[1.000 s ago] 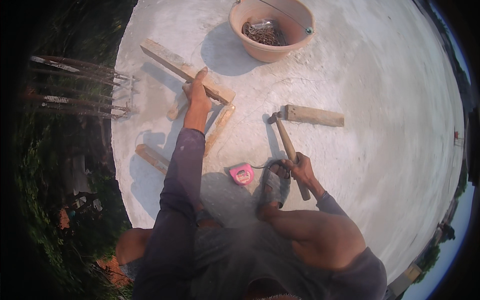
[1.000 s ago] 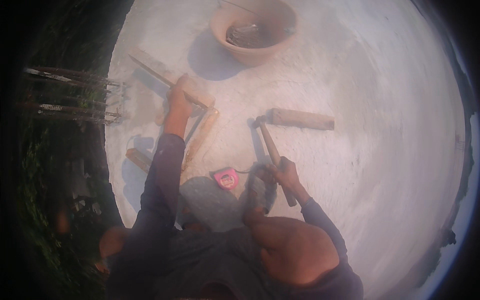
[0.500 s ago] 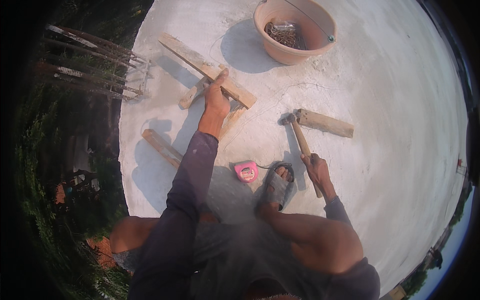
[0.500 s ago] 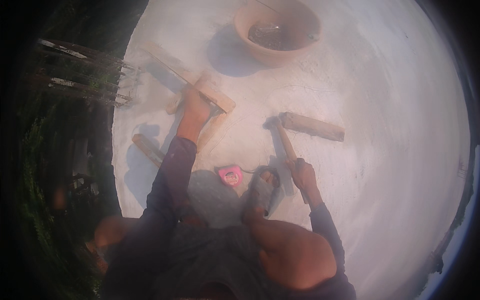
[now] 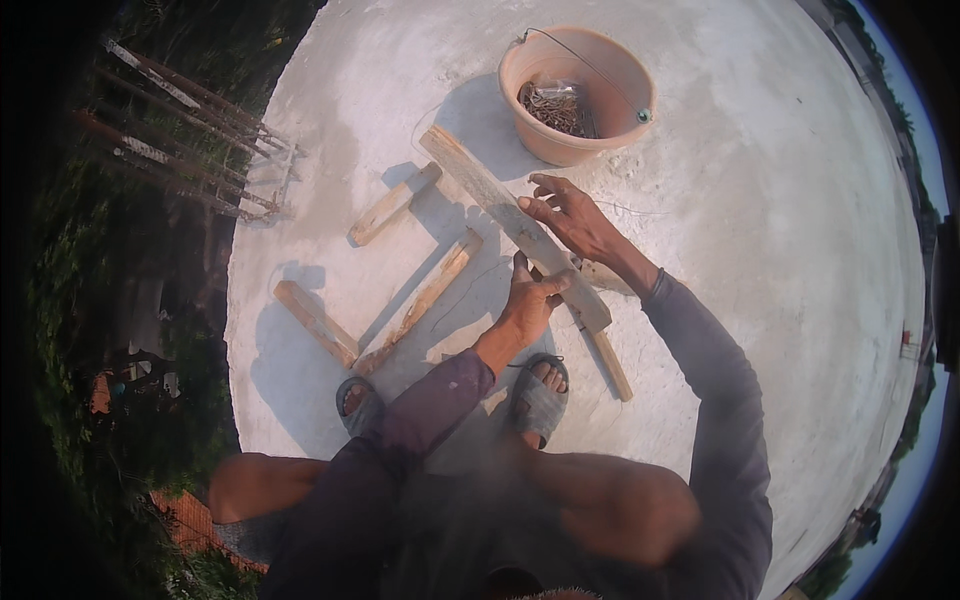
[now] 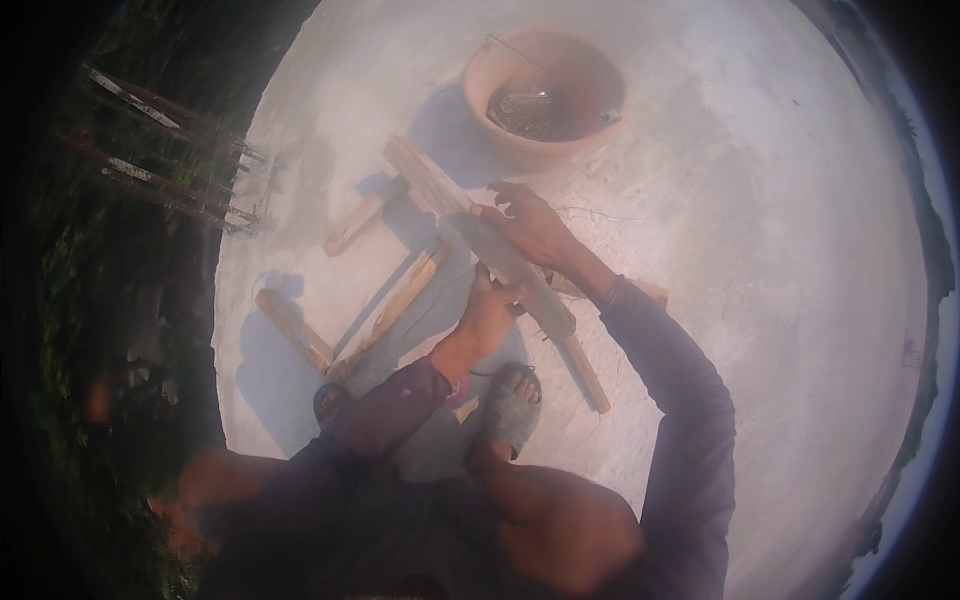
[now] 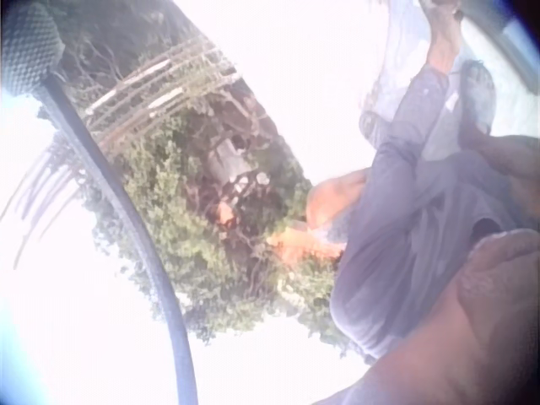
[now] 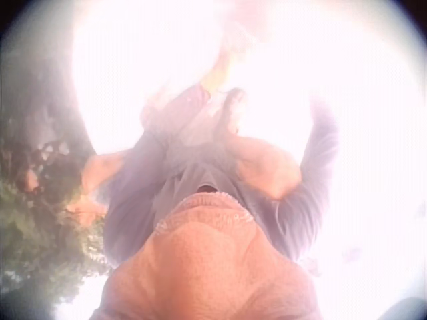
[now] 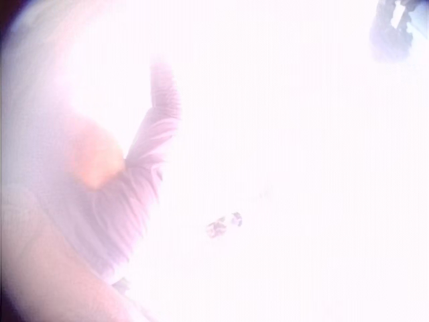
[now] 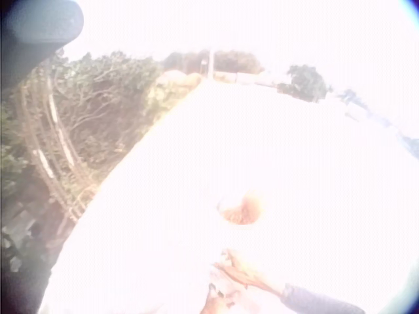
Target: The person assembles a small wooden frame on a concrete rooftop. They measure and align wooden planks, then hammer nails to join them. The person repeatedly measures and adjusts the frame, then places it around a vertical metal rebar structure.
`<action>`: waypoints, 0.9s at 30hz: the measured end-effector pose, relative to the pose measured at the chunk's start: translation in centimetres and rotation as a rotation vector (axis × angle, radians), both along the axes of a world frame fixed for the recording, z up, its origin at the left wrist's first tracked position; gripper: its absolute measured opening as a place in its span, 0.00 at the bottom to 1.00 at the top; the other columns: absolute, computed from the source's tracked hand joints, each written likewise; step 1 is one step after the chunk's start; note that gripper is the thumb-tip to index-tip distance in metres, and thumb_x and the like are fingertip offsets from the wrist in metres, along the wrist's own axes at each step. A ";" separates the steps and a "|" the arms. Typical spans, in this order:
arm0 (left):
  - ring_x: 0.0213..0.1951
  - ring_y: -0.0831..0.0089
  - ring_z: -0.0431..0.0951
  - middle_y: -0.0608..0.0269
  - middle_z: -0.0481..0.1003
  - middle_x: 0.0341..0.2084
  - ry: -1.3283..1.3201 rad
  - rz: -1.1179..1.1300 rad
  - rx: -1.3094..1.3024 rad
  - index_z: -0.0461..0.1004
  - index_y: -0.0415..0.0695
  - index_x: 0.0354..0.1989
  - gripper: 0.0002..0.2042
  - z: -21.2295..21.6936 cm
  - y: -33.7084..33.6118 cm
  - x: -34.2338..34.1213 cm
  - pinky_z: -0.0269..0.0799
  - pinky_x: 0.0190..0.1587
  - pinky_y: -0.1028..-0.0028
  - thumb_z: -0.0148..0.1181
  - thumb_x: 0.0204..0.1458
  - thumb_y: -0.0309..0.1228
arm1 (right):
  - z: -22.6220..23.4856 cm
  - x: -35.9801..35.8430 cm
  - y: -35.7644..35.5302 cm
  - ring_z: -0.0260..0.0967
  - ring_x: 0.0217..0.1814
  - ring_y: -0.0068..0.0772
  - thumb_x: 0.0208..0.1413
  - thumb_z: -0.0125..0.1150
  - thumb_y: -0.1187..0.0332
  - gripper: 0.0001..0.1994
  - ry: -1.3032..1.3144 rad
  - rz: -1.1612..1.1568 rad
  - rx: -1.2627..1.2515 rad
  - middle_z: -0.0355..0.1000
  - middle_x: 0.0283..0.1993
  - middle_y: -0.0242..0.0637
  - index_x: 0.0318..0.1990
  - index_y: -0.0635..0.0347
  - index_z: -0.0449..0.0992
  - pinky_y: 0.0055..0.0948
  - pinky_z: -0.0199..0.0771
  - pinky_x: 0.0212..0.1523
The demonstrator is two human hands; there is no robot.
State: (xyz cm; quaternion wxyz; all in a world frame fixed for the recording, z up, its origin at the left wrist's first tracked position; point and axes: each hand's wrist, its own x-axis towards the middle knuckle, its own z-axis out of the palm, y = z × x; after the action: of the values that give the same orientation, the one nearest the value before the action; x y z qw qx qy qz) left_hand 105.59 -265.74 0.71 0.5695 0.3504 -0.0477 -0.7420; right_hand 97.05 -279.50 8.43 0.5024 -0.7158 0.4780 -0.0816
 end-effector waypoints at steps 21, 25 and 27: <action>0.41 0.60 0.81 0.51 0.77 0.43 -0.232 -0.284 0.042 0.71 0.38 0.57 0.25 0.4 -3.9 9.8 0.81 0.40 0.60 0.58 0.65 0.48 | -9.0 -12.7 21.5 0.70 0.61 0.55 0.58 0.70 0.67 0.33 0.325 -0.492 -0.273 0.59 0.68 0.55 0.68 0.62 0.63 0.47 0.76 0.57; 0.33 0.65 0.81 0.54 0.77 0.37 -0.387 -0.390 0.099 0.71 0.38 0.58 0.29 1.4 -2.9 11.1 0.80 0.36 0.67 0.57 0.65 0.54 | -13.9 -15.2 23.9 0.71 0.58 0.58 0.52 0.72 0.72 0.34 0.418 -0.501 -0.350 0.60 0.67 0.54 0.67 0.59 0.64 0.49 0.77 0.56; 0.31 0.67 0.81 0.55 0.78 0.37 -0.518 -0.542 0.071 0.71 0.38 0.60 0.30 2.8 -3.0 12.1 0.79 0.34 0.69 0.55 0.66 0.56 | -14.4 -15.5 23.3 0.74 0.56 0.56 0.50 0.72 0.72 0.32 0.425 -0.460 -0.350 0.62 0.65 0.51 0.64 0.56 0.68 0.48 0.80 0.50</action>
State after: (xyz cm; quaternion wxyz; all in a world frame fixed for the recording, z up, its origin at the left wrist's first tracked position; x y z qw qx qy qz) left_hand 117.69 -268.75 3.54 0.3088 0.5208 -0.2554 -0.7538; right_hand 81.57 -256.16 -6.00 0.2299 -0.6656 0.6994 -0.1225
